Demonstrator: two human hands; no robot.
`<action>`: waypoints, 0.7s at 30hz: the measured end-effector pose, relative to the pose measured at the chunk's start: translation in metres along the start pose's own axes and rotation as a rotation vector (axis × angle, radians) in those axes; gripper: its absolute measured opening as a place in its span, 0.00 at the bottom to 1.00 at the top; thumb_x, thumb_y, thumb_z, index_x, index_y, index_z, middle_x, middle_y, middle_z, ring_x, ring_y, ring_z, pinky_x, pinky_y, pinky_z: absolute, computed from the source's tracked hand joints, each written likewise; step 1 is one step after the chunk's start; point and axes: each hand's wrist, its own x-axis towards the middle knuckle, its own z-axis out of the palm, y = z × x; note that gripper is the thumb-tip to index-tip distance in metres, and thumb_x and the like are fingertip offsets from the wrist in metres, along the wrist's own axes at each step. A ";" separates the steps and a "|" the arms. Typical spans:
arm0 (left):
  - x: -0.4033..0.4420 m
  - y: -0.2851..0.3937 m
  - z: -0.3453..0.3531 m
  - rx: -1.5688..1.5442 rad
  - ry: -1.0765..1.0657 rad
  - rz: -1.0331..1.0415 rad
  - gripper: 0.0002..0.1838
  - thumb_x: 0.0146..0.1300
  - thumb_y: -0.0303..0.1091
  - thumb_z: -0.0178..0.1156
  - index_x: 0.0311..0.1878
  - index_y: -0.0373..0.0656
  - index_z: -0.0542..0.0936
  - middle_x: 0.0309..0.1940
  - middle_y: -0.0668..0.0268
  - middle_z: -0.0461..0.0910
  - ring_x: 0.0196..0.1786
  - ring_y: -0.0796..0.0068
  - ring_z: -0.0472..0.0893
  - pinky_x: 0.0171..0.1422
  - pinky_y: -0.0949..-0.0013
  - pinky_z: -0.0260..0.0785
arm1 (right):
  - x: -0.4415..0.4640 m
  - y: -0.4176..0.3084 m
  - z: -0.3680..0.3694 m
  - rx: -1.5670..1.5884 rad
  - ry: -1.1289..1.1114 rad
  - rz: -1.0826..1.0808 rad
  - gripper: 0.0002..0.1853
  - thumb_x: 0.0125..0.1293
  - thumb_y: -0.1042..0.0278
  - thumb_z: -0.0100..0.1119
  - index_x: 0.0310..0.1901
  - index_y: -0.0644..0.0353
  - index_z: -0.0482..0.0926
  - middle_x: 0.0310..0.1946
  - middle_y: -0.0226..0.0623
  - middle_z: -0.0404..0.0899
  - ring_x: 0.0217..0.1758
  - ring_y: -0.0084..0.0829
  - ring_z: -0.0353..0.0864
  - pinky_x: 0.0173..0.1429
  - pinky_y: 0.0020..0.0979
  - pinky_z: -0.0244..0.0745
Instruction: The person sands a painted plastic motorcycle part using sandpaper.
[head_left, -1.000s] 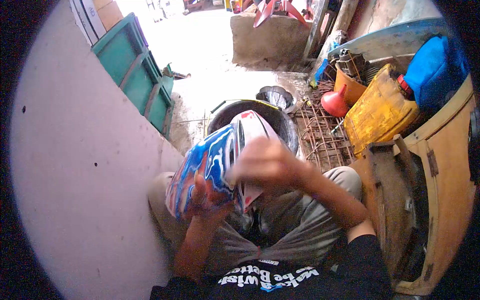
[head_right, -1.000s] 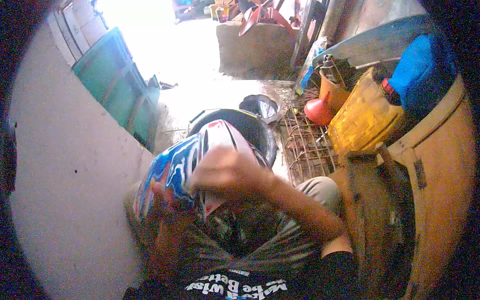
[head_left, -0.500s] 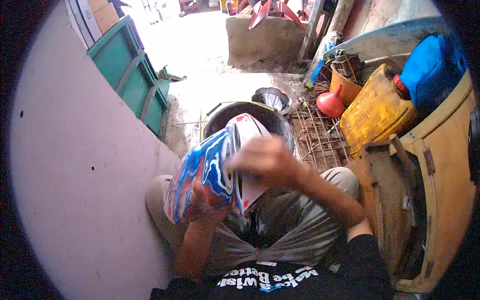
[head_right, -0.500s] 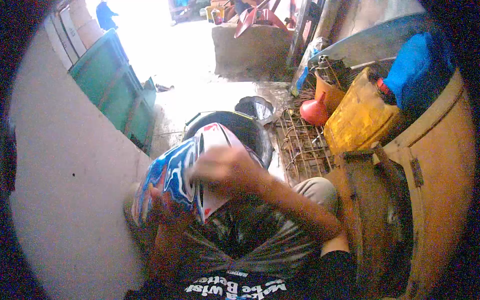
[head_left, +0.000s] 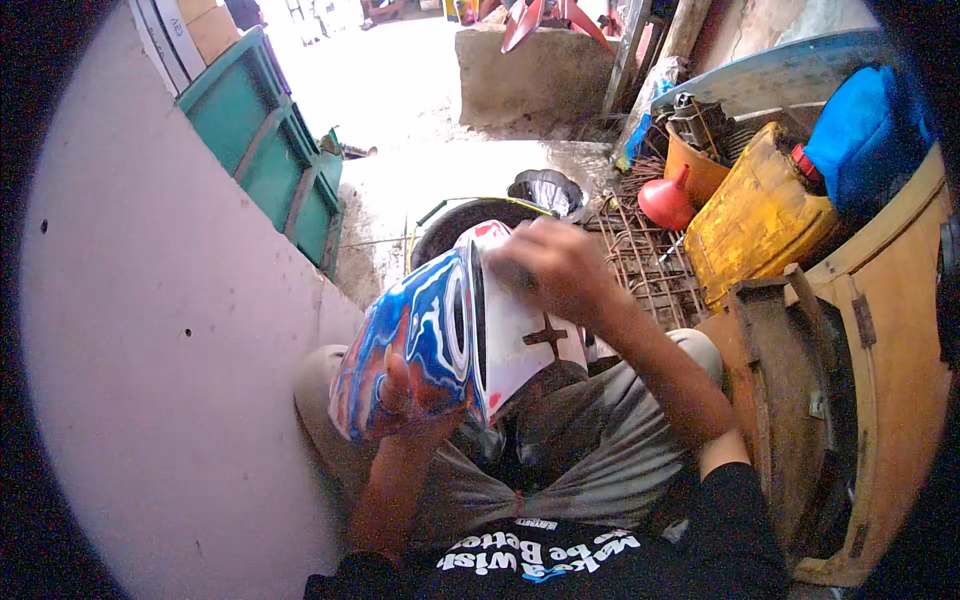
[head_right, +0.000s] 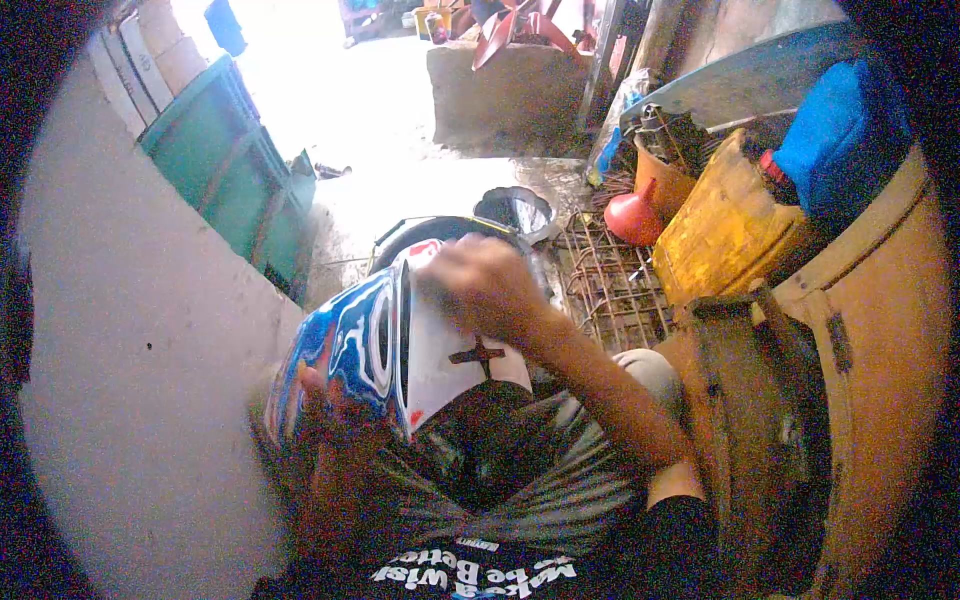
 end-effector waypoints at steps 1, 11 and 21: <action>0.000 0.000 0.000 -0.003 -0.001 0.000 0.53 0.67 0.73 0.61 0.81 0.43 0.59 0.73 0.58 0.73 0.71 0.56 0.77 0.71 0.46 0.75 | -0.001 -0.002 -0.004 -0.051 -0.056 0.015 0.09 0.64 0.66 0.66 0.46 0.49 0.87 0.34 0.33 0.84 0.36 0.36 0.85 0.43 0.41 0.82; -0.001 0.000 -0.003 -0.029 -0.013 -0.011 0.52 0.67 0.72 0.60 0.81 0.43 0.59 0.72 0.58 0.74 0.71 0.57 0.77 0.70 0.46 0.76 | 0.005 -0.014 -0.014 0.044 -0.011 0.001 0.13 0.59 0.66 0.69 0.48 0.49 0.88 0.33 0.31 0.83 0.36 0.36 0.85 0.42 0.37 0.83; 0.013 -0.008 -0.036 -0.187 -0.195 -0.101 0.52 0.67 0.71 0.62 0.82 0.45 0.58 0.72 0.58 0.74 0.70 0.56 0.78 0.69 0.46 0.77 | 0.000 -0.011 -0.003 0.066 -0.032 -0.001 0.08 0.63 0.68 0.67 0.44 0.48 0.88 0.38 0.30 0.87 0.38 0.33 0.87 0.41 0.38 0.83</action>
